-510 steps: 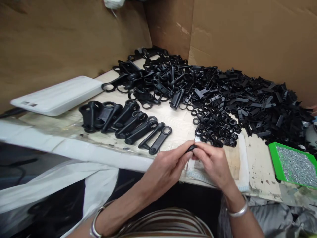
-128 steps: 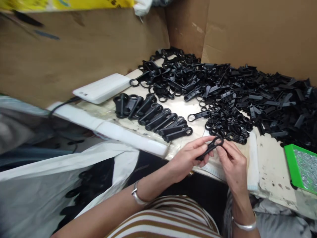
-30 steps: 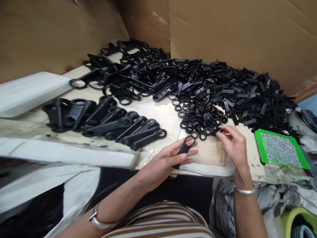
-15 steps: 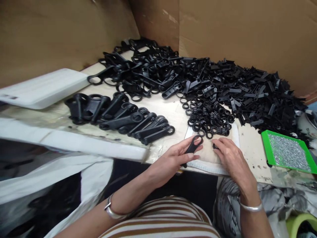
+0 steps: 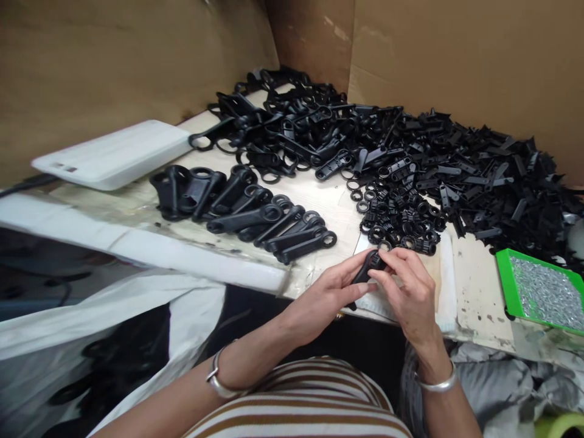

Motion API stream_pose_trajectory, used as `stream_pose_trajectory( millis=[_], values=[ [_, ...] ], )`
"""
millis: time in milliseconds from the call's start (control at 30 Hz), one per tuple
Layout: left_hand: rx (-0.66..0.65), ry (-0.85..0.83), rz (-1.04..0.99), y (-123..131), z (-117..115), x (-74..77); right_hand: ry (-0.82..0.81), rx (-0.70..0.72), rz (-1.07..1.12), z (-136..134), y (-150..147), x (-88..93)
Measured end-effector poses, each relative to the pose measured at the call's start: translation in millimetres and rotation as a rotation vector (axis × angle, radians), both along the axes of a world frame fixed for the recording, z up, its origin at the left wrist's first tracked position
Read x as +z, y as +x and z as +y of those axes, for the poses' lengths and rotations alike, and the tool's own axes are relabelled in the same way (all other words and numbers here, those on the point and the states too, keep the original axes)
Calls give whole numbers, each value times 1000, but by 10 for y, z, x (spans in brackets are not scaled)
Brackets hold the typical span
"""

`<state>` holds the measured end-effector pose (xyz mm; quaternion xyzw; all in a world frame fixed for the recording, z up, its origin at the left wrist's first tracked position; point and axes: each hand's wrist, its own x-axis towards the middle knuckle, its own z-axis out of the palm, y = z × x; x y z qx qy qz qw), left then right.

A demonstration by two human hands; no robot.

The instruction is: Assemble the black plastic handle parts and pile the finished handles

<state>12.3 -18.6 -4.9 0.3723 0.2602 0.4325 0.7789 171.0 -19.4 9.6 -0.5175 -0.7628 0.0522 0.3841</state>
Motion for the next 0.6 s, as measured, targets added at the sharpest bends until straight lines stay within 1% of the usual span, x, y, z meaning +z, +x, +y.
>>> stream_pose_trajectory(
  millis=[100, 167, 300, 400, 467, 600],
  values=[
    [3, 68, 11, -14, 0, -30, -22, 34, -33, 15, 18, 2],
    [19, 126, 56, -24, 2, -50, -39, 39, -51, 11, 16, 14],
    [63, 287, 268, -57, 1, -49, -34, 3, -49, -10, -34, 6],
    [66, 372, 411, -84, -16, -7, 0, -28, -31, -28, -75, -25],
    [58, 412, 465, -100, -26, 32, -12, -39, 8, -41, -83, -41],
    [60, 496, 528, -152, -18, 126, -150, -59, 155, -80, 12, -21]
  ],
)
